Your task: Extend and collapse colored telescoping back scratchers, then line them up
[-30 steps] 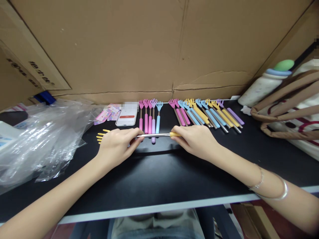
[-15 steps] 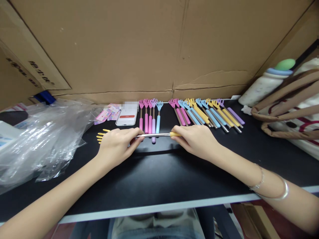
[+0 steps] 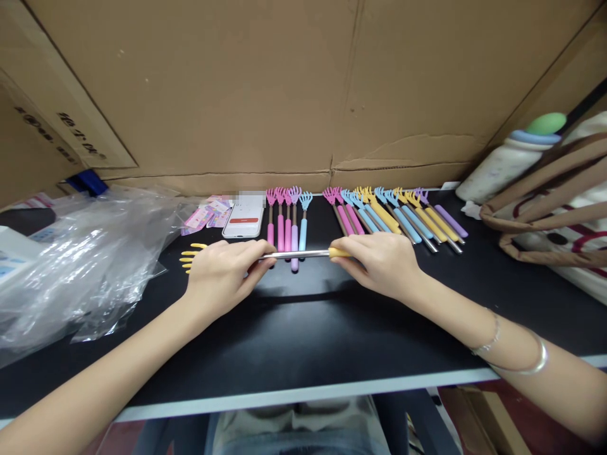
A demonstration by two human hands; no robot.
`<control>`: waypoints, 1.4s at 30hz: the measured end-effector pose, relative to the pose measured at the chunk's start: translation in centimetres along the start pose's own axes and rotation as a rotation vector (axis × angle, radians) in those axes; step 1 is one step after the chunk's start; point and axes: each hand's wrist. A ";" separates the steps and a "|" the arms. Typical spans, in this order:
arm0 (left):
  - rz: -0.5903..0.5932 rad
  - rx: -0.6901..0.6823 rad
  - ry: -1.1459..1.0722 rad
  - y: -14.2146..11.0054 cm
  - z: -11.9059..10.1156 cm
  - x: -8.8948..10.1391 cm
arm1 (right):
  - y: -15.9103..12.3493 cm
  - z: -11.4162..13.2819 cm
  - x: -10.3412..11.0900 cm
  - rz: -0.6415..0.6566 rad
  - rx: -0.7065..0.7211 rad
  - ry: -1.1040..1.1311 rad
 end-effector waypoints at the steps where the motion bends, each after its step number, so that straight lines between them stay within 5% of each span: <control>1: 0.005 0.004 0.000 0.0 0.0 0.0 | 0.0 0.0 0.0 0.001 -0.001 0.000; 17: -0.006 -0.009 0.009 0.0 0.0 -0.3 | 0.0 0.1 0.0 0.034 -0.003 -0.006; 32: 0.109 -0.021 -0.004 0.0 0.7 -0.4 | 0.0 0.2 -0.1 0.032 0.011 0.011; 42: 0.059 -0.004 0.024 0.0 0.3 -0.6 | 0.2 0.6 0.0 0.034 0.004 0.078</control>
Point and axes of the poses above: each hand's wrist, its own y-axis towards the middle knuckle, its own x-axis out of the back of the hand, z = x × y, and after that the axes turned 9 degrees about z, right-handed
